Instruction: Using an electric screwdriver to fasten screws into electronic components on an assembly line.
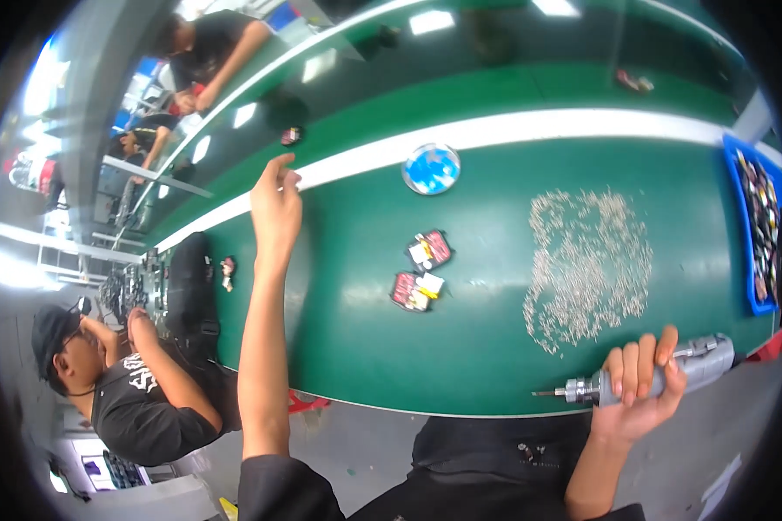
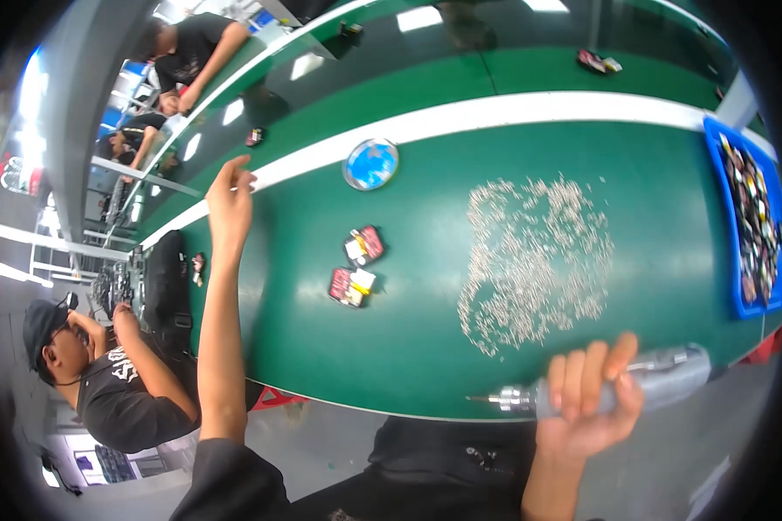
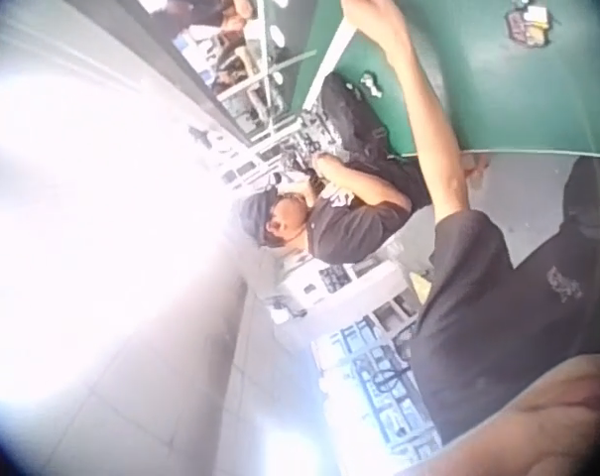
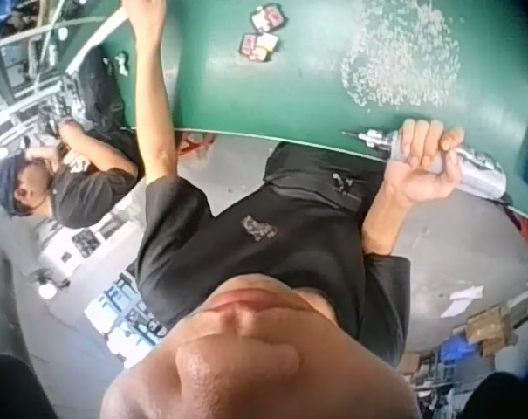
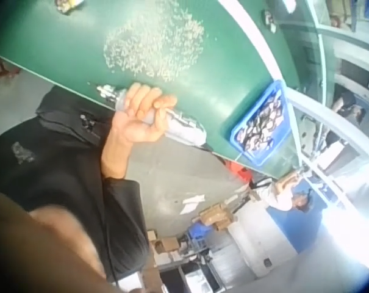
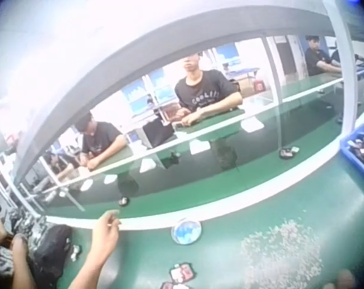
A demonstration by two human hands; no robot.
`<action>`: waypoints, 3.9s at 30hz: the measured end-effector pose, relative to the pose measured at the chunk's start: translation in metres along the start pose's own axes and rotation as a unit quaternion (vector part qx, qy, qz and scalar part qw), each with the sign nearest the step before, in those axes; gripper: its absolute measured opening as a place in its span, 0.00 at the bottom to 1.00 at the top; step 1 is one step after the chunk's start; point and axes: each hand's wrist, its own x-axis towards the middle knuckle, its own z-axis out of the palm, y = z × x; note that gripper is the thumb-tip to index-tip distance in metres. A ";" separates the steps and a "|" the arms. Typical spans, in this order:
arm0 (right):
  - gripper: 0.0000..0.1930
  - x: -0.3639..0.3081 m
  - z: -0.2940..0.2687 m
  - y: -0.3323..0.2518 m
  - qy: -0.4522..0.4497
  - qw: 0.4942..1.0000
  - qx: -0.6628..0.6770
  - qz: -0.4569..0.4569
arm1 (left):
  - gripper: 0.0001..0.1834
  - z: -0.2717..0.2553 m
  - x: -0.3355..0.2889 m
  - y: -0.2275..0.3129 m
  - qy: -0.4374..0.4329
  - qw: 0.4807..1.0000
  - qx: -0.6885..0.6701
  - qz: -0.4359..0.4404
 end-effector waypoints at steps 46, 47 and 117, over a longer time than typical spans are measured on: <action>0.05 0.008 0.000 -0.007 -0.036 0.994 0.005 0.103 | 0.16 -0.003 -0.164 0.190 -0.252 0.899 -0.143 0.327; 0.06 0.013 -0.008 -0.011 -0.093 0.983 0.093 0.131 | 0.16 -0.005 -0.165 0.192 -0.253 0.902 -0.129 0.325; 0.09 0.034 0.030 -0.008 -0.270 0.931 -0.212 0.125 | 0.20 -0.004 -0.192 0.186 -0.213 0.883 -0.062 0.413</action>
